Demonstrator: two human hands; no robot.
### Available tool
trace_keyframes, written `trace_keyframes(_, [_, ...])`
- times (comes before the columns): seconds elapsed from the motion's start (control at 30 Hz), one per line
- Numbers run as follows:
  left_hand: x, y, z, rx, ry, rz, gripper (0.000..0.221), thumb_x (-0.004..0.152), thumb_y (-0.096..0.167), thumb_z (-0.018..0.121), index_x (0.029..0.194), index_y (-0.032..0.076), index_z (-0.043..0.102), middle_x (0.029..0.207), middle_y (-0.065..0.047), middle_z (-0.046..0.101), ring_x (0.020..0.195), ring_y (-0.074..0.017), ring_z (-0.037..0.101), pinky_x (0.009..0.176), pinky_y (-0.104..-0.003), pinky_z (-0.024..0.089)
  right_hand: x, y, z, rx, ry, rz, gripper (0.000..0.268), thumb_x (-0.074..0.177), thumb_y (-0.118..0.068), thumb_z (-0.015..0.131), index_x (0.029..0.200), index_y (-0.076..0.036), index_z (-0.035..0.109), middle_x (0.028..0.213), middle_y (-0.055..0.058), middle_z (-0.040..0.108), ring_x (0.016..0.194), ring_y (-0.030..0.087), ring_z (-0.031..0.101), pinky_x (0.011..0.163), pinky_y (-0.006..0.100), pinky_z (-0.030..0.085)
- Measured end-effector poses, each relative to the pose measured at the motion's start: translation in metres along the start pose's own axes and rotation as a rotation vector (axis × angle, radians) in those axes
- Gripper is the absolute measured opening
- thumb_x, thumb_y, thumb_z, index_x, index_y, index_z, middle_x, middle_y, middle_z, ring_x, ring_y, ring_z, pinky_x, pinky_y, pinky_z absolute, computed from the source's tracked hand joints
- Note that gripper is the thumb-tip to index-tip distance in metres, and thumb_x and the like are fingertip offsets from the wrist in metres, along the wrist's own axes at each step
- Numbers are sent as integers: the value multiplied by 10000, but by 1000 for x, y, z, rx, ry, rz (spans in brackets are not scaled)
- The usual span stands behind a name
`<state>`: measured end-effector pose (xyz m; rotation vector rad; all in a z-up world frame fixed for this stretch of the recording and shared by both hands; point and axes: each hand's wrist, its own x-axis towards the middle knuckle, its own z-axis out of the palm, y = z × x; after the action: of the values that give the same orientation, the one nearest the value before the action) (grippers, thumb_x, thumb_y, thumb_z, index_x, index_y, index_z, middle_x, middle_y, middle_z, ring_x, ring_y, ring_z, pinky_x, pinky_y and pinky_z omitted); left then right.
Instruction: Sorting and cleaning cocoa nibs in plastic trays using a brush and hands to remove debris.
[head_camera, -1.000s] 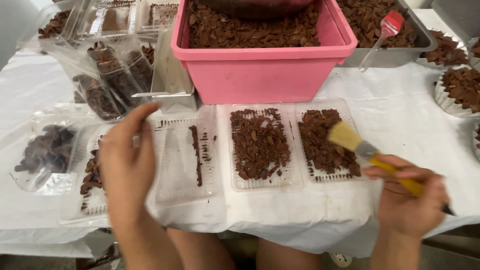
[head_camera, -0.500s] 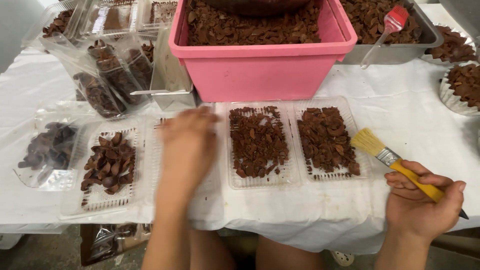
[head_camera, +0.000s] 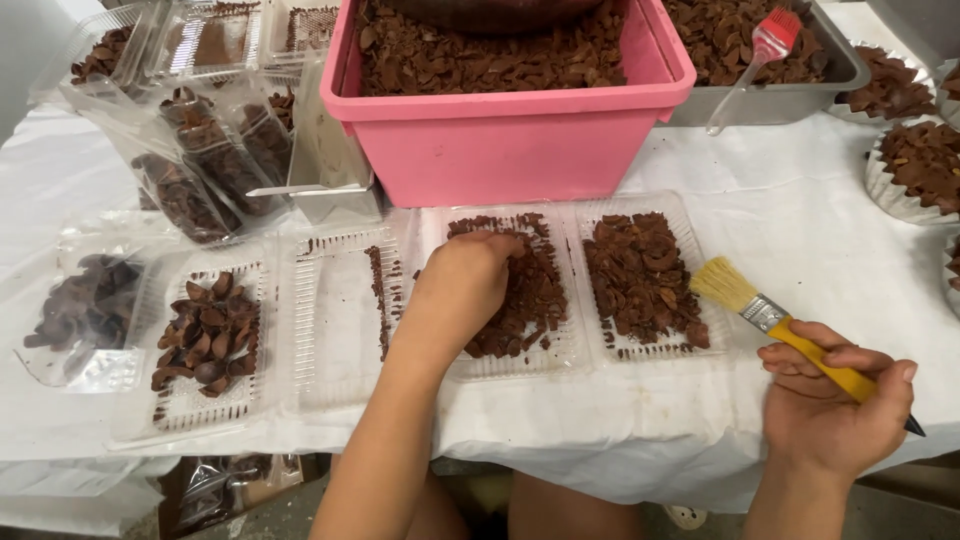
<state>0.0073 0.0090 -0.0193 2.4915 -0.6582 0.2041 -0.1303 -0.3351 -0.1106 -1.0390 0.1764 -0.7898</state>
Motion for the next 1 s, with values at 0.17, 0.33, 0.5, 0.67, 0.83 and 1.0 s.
trace_keyframes(0.17, [-5,13,-19,-320,101,-4,276,901,52,587,1117,72,757,1133,-82,785,1073,-249,731,1000,-362,544,-17,-13,28,-104,0,-78,435,1095,-541,467,921,-183,642,1116,186,723,738,351,705,670,351,599])
trace_keyframes(0.33, [-6,18,-30,-646,75,-308,258,909,245,666,1121,169,792,1111,26,812,1036,-103,735,925,-248,552,-36,-7,59,-27,-316,-214,456,1185,-460,361,1048,-129,642,1196,251,685,793,388,730,779,445,651])
trace_keyframes(0.5, [-7,11,-27,-541,18,-239,354,942,182,573,1262,112,707,1270,-68,751,1195,-222,703,1054,-340,516,-51,-3,89,-8,-507,-212,463,1162,-428,387,1031,-91,677,1182,293,676,848,411,746,822,486,676])
trace_keyframes(0.67, [-9,15,-8,-36,-55,-21,445,921,278,678,1304,52,653,1237,-145,700,1162,-359,582,980,-524,479,-46,-1,71,-33,-386,-222,439,1171,-423,391,1034,-108,663,1186,294,676,807,393,743,814,454,649])
trace_keyframes(0.83, [-4,13,32,323,-183,-49,507,912,557,655,1211,150,700,1232,-98,630,1210,-360,445,957,-549,354,-41,-6,54,-66,-133,-145,434,1153,-483,405,989,-157,641,1172,247,690,772,379,708,750,403,622])
trace_keyframes(1.0, [-8,0,39,358,225,110,176,852,331,712,875,165,769,930,-42,648,1001,-327,509,800,-500,359,-49,-8,63,-129,-139,-158,441,1119,-549,476,964,-172,643,1133,185,705,820,358,728,752,403,633])
